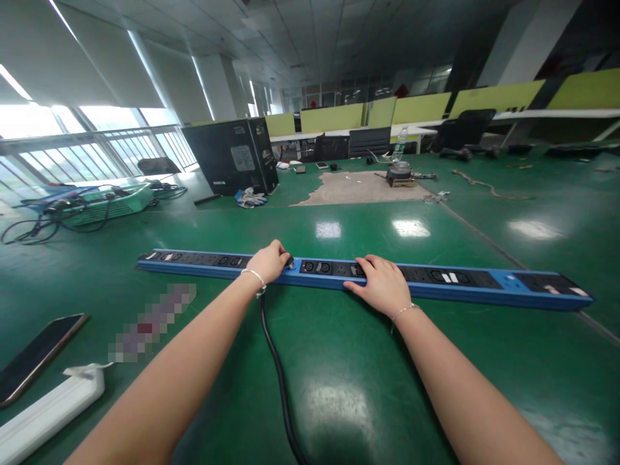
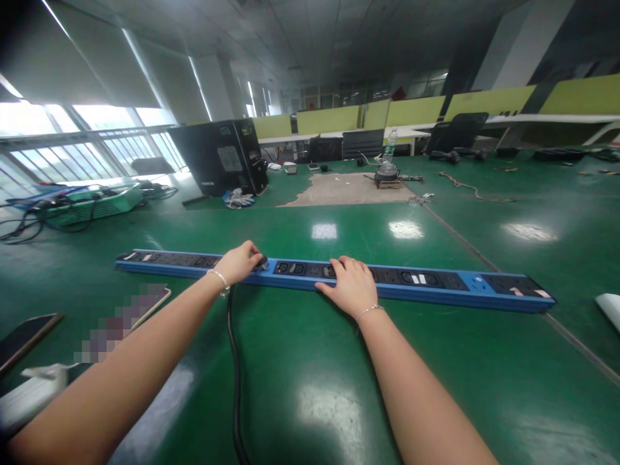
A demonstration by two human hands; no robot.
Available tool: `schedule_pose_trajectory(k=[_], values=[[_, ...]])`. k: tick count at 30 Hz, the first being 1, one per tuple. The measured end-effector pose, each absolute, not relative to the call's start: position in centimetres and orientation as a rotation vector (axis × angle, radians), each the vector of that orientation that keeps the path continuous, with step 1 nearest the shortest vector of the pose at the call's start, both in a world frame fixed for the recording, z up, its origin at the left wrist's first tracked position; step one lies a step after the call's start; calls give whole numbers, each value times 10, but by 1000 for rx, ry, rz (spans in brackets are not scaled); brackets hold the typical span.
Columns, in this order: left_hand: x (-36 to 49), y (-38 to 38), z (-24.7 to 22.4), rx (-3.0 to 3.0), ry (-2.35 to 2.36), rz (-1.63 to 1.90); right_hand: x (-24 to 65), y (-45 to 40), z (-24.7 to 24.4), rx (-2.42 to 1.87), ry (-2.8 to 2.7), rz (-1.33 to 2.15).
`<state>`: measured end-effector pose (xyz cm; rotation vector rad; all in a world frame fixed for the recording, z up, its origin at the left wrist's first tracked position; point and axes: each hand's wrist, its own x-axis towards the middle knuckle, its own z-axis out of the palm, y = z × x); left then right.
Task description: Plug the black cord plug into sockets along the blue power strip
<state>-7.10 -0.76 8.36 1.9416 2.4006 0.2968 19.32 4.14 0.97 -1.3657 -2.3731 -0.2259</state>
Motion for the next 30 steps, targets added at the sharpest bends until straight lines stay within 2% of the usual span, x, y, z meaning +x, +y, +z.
schedule_pose_trajectory(k=[13,30], values=[[-47,-3,77,2016,2455,23,193,41,9,-1352,-2381,-279],[-41,2,71,1935,2417,82,177,38,12,-1316,-2473,-361]])
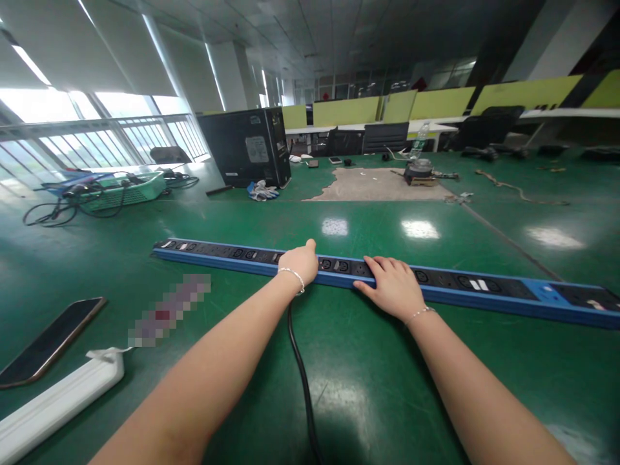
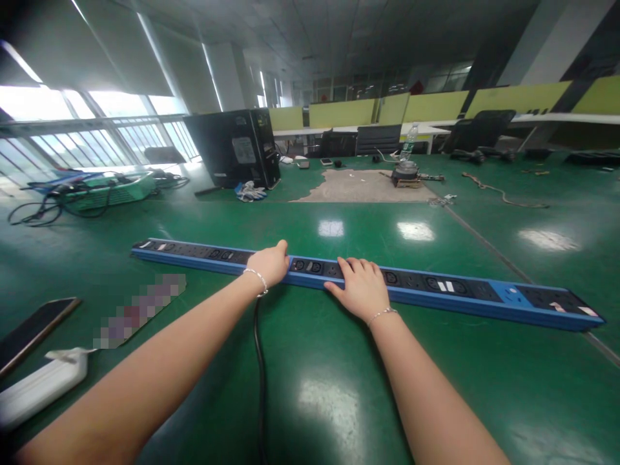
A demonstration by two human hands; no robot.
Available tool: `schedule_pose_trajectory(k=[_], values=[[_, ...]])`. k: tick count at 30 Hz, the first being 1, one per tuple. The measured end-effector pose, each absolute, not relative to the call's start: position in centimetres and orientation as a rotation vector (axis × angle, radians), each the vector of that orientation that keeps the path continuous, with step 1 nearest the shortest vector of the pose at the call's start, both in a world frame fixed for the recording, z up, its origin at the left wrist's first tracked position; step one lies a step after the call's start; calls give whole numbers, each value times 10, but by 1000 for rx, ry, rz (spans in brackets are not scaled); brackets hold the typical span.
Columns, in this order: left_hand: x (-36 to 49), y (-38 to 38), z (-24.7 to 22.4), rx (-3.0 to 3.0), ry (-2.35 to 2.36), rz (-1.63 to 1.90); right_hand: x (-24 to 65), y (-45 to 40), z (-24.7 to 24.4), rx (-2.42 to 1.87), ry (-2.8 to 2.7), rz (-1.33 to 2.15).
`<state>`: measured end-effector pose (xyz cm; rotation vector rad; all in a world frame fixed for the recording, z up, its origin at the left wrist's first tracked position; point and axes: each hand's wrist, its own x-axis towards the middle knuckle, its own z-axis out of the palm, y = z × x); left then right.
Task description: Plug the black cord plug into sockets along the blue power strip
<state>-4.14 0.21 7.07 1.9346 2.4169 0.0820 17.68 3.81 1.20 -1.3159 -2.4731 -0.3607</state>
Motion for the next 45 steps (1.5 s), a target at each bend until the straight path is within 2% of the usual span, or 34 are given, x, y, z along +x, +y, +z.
schedule_pose_trajectory(k=[8,15,36,39,45], values=[[-44,2,72,1890,2395,192,170,36,9,-1273,-2459,-397],[-41,0,65,1607,2469,366,171,36,9,-1273,-2461,-389],[-32,-9,60,1624,2551,315,171,34,12,-1275,-2452,-358],[-27,-14,70,1616,2577,344,171,34,12,-1274,-2452,-349],[-43,-21,127,1645,2688,556,172,34,11,-1281,-2450,-349]])
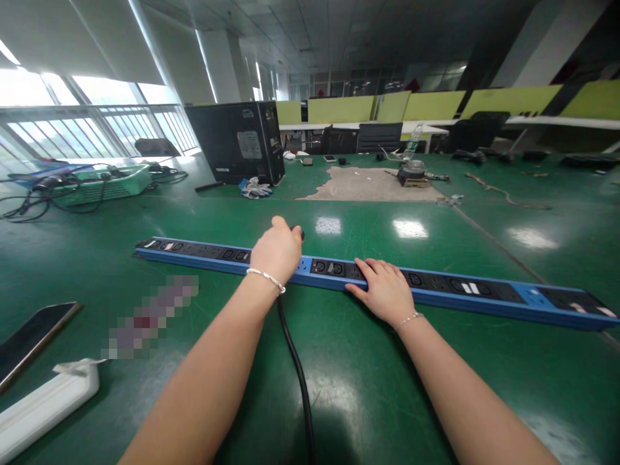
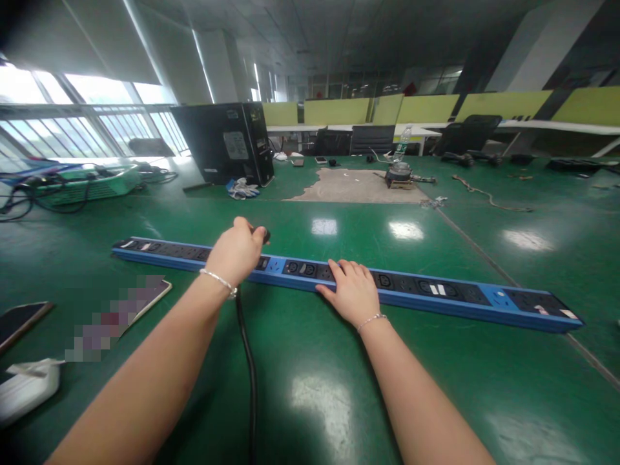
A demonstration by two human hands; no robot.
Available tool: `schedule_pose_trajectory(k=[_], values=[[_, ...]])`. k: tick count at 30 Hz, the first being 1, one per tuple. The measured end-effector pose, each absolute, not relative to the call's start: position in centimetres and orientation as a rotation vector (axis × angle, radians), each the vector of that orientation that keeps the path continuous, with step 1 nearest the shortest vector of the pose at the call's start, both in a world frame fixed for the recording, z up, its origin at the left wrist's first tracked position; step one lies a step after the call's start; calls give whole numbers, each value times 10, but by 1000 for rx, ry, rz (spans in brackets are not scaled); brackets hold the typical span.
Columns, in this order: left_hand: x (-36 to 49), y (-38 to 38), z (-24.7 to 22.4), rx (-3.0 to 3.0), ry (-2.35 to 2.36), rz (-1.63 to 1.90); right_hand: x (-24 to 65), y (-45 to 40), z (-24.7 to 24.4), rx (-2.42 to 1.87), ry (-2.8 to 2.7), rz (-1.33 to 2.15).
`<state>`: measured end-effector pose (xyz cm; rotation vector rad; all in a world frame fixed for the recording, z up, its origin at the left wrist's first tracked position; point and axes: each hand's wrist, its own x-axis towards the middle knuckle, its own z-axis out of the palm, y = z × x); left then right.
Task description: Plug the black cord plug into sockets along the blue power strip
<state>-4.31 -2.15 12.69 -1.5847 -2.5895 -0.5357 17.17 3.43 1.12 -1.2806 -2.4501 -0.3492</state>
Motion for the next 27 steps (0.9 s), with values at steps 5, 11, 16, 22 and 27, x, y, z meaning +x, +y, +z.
schedule_pose_trajectory(k=[5,11,16,22,27], values=[[-104,-18,125,-1472,-2721,-347,172,35,10,-1270,-2441,-343],[-152,-20,88,-1573,-2750,-206,171,37,9,-1280,-2444,-349],[-164,-18,76,-1608,-2742,-138,171,37,9,-1285,-2450,-354],[-162,-11,73,-1693,-2716,-37,172,38,8,-1281,-2446,-383],[-154,-15,71,-1722,-2668,28,172,38,9,-1287,-2449,-400]])
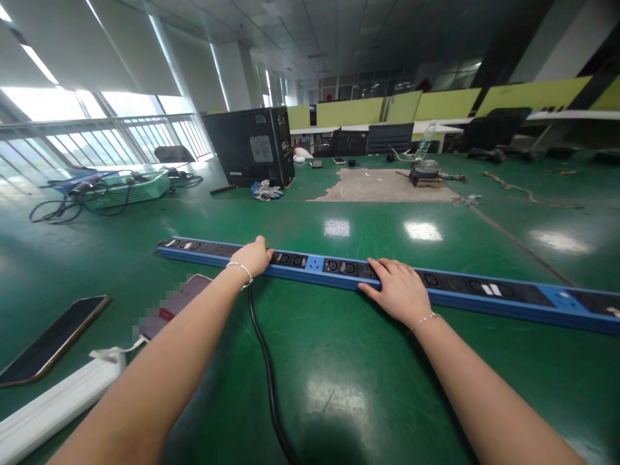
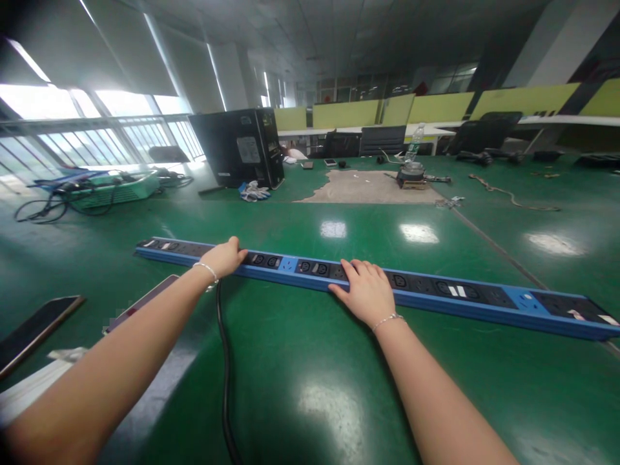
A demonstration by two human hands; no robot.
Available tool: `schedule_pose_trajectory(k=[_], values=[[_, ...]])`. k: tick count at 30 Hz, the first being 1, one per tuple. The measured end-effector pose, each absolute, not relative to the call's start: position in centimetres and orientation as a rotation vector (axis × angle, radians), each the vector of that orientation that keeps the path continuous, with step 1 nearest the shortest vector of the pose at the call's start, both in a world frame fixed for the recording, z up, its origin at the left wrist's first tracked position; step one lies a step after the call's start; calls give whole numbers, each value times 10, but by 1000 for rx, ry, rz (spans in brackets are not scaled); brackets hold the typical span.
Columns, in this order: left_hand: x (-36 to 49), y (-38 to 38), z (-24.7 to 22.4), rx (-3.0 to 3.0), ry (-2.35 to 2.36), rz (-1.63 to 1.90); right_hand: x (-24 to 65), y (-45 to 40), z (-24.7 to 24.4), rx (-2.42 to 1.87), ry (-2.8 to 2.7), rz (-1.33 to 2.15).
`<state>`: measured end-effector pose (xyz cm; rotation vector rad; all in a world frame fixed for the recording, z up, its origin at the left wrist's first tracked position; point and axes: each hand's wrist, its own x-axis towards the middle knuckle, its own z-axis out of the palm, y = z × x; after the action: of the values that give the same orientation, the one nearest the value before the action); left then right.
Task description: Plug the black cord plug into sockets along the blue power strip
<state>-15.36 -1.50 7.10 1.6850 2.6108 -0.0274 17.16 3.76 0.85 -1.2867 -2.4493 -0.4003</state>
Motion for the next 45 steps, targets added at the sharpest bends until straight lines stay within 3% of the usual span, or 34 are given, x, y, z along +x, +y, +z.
schedule_pose_trajectory(k=[30,40,45], values=[[-144,-24,61,1579,2688,137,172,38,8,-1298,-2460,-389],[-133,-34,132,1619,2785,434,171,36,9,-1295,-2446,-399],[-107,-23,123,1700,2531,390,171,36,9,-1288,-2445,-396]])
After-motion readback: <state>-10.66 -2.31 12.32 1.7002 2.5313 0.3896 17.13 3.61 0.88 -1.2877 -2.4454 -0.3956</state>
